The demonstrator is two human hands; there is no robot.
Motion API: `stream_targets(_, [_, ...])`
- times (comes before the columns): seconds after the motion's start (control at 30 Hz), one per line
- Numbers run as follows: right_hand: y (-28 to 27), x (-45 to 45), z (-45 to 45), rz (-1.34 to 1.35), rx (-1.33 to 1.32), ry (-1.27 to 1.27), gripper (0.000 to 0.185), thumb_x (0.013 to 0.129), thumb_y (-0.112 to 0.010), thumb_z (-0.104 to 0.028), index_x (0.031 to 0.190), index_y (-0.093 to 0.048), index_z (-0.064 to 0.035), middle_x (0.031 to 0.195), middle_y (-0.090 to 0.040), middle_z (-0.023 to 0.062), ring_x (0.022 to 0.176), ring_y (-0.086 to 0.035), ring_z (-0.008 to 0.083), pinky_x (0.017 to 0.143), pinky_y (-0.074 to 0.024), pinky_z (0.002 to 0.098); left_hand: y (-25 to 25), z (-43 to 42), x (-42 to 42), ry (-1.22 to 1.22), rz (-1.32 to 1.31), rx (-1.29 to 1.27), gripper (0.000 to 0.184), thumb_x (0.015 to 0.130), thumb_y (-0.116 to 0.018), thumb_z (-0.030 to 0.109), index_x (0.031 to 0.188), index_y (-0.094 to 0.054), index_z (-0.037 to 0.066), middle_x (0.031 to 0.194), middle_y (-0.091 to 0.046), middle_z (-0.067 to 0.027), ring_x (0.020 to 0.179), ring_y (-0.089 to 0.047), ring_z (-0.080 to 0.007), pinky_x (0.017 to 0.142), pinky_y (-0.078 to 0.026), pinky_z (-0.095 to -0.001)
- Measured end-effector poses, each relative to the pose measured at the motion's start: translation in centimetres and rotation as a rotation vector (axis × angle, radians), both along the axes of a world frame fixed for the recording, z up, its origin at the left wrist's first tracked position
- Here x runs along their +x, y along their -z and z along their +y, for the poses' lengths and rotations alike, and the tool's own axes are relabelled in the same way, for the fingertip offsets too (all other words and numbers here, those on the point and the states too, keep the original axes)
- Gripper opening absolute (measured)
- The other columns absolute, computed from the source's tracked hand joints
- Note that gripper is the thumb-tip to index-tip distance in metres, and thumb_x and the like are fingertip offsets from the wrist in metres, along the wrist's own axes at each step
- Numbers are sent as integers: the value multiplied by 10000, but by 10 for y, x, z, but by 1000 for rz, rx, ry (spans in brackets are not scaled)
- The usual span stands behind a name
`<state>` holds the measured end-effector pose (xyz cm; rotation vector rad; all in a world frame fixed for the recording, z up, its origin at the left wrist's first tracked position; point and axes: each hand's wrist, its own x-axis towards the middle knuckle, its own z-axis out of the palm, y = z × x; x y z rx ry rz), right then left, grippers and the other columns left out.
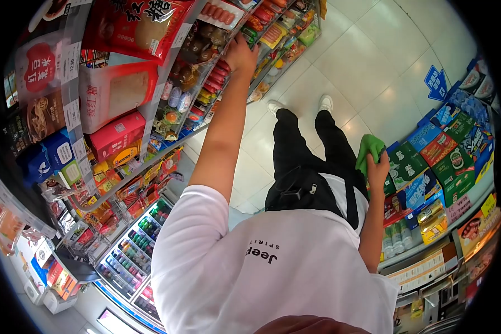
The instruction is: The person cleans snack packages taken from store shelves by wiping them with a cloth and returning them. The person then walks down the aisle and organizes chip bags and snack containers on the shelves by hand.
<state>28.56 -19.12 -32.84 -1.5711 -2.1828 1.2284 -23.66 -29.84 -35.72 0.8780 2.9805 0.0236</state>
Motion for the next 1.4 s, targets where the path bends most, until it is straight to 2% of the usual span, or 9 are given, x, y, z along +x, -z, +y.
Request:
stream_targets(0.23, [1,8,-1,-5,-31,46,252,810,-694,-149,940,-571,29,846,-610,221,793,-617,376,725,-481,422,1,-4,1,62,53,48,787,811,-718,521,1428,-431,125,1418,-452,-184,1298,-440,-396,1001,-380,-587])
stream_targets(0.33, [7,8,1,-11,-10,18,257,805,-698,-157,934,-570,25,844,-608,223,802,-610,392,727,-479,427,-11,1,7,117,199,25,768,807,-728,503,1370,-451,60,1256,-564,-200,1154,-569,-371,872,-503,-538])
stream_targets(0.53, [6,2,7,14,-17,39,267,794,-706,-163,943,-578,19,877,-617,225,817,-608,402,729,-480,428,-18,32,4,98,163,269,733,825,-689,568,1255,-536,-5,1107,-650,-226,980,-648,-384,789,-544,-447])
stream_targets(0.63, [4,4,9,-2,-11,32,262,794,-701,-152,953,-586,21,877,-615,219,824,-613,393,742,-482,421,-17,47,-5,69,-44,222,877,841,-618,649,1402,-429,2,1272,-575,-263,1115,-585,-414,889,-490,-476])
stream_targets(0.83, [2,13,5,-1,-14,72,253,795,-694,-113,966,-585,38,874,-614,213,834,-617,380,758,-481,414,-6,69,-15,110,16,201,786,865,-601,629,1369,-471,40,1280,-584,-232,1137,-578,-401,909,-476,-495])
stream_targets(0.93, [12,27,6,-91,-65,52,292,832,-682,-147,1050,-613,33,945,-651,196,872,-639,341,792,-485,393,-7,75,-15,98,69,179,737,884,-582,615,1352,-485,55,1269,-594,-217,1143,-578,-392,916,-473,-497])
stream_targets(1.03, [13,28,6,5,-41,84,289,799,-686,-93,1027,-588,56,919,-619,214,867,-615,385,784,-481,411,-5,75,-16,95,98,180,693,892,-583,597,1326,-506,61,1256,-600,-208,1141,-582,-384,920,-474,-495])
stream_targets(1.13, [12,27,10,-13,-75,93,294,798,-686,-93,1032,-586,56,938,-618,215,877,-613,387,790,-480,413,-7,80,-22,-35,-116,107,667,891,-597,575,1309,-524,60,1247,-604,-204,1142,-585,-370,924,-476,-492])
stream_targets(1.4, [12,18,16,13,-28,68,279,800,-686,-112,1008,-597,51,936,-624,215,876,-611,403,787,-479,417,-17,76,-16,-26,-84,97,619,881,-625,529,1279,-561,60,1261,-607,-168,1130,-600,-349,906,-504,-457])
